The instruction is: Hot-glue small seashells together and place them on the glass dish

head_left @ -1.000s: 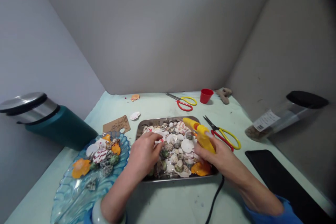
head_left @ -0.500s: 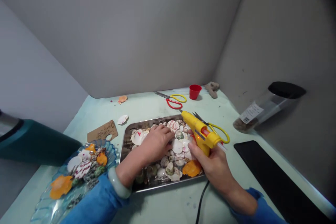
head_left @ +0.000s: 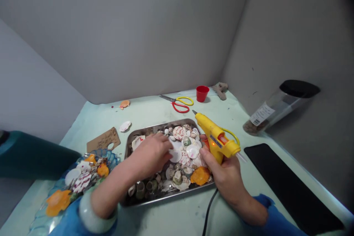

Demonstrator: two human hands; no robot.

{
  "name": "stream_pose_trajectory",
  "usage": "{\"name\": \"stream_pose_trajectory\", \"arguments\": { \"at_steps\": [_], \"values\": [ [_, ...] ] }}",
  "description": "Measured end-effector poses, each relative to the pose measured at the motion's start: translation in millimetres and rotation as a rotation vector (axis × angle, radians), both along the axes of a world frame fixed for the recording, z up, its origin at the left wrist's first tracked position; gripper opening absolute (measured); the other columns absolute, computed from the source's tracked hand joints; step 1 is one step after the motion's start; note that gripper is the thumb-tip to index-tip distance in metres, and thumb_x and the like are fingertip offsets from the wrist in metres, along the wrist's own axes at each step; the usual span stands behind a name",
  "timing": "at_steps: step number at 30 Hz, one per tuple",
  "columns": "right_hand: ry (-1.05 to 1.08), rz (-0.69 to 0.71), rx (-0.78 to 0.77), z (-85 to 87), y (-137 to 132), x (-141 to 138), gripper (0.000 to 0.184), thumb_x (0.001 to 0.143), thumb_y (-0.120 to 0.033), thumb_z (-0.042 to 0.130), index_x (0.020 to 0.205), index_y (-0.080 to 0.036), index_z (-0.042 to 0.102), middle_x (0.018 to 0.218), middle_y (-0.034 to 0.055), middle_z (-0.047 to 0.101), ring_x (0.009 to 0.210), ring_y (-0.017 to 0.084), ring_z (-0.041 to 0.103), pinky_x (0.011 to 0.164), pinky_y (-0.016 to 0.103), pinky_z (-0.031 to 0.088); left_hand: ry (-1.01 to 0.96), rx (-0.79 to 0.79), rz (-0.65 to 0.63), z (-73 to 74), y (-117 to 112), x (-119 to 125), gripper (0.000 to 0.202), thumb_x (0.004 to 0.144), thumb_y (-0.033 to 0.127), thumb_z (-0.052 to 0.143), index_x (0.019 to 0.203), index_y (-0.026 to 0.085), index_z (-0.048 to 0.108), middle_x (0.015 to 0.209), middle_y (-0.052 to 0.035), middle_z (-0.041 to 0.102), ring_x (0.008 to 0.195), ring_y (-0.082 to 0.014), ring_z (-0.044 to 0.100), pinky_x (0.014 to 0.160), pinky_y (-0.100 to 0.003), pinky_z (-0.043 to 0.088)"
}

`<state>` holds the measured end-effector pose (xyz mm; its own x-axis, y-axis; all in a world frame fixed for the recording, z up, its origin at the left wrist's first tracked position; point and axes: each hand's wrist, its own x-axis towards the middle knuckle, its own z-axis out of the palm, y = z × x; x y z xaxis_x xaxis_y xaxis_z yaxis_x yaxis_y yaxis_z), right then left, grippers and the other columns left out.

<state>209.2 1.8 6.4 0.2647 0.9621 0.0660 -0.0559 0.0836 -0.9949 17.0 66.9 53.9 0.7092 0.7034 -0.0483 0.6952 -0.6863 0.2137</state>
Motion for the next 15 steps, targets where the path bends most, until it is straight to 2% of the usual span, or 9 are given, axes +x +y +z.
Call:
{"name": "stream_pose_trajectory", "arguments": {
  "at_steps": [2, 4, 7, 10, 15],
  "values": [
    [-0.006, 0.009, -0.002, 1.7, 0, 0, 0.033, 0.080, -0.034, 0.062, 0.107, -0.016, 0.057, 0.092, 0.0063, 0.065, 0.083, 0.020, 0.061, 0.071, 0.029, 0.052, -0.014, 0.042, -0.081, -6.2, 10, 24, 0.019, 0.082, 0.022, 0.055, 0.099, 0.018, 0.063, 0.100, -0.0087, 0.063, 0.096, -0.0225, 0.055, 0.083, -0.036, 0.043],
    [-0.020, 0.021, 0.002, 3.6, 0, 0, 0.031, 0.080, -0.034, 0.061, 0.106, -0.016, 0.057, 0.088, 0.0059, 0.065, 0.083, 0.021, 0.062, 0.071, 0.030, 0.052, -0.052, 0.082, -0.104, -14.4, 20, 46, 0.025, 0.084, 0.027, 0.054, 0.107, 0.018, 0.058, 0.114, -0.0107, 0.058, 0.104, -0.0235, 0.051, 0.089, -0.038, 0.040],
    [-0.033, 0.028, 0.010, 4.9, 0, -1, 0.029, 0.080, -0.033, 0.061, 0.104, -0.016, 0.058, 0.086, 0.0054, 0.065, 0.078, 0.020, 0.062, 0.068, 0.030, 0.052, -0.056, 0.093, -0.099, -25.5, 29, 64, 0.028, 0.086, 0.036, 0.051, 0.105, 0.016, 0.056, 0.116, -0.0116, 0.057, 0.106, -0.0244, 0.048, 0.090, -0.039, 0.040],
    [-0.023, 0.024, 0.003, 4.7, 1, -1, 0.029, 0.079, -0.033, 0.061, 0.102, -0.015, 0.059, 0.082, 0.0046, 0.065, 0.071, 0.018, 0.062, 0.062, 0.028, 0.052, -0.027, 0.086, -0.101, -31.4, 28, 61, 0.027, 0.083, 0.035, 0.055, 0.103, 0.017, 0.056, 0.110, -0.0107, 0.060, 0.107, -0.0273, 0.046, 0.087, -0.042, 0.041],
    [-0.059, -0.011, -0.018, 4.0, 0, 0, 0.032, 0.076, -0.036, 0.064, 0.100, -0.015, 0.062, 0.077, 0.0038, 0.064, 0.066, 0.018, 0.061, 0.057, 0.027, 0.050, 0.056, 0.043, -0.110, -31.6, 11, 28, 0.020, 0.083, 0.034, 0.055, 0.098, 0.022, 0.060, 0.104, -0.0067, 0.062, 0.100, -0.0238, 0.051, 0.090, -0.042, 0.037]
  ]
}}
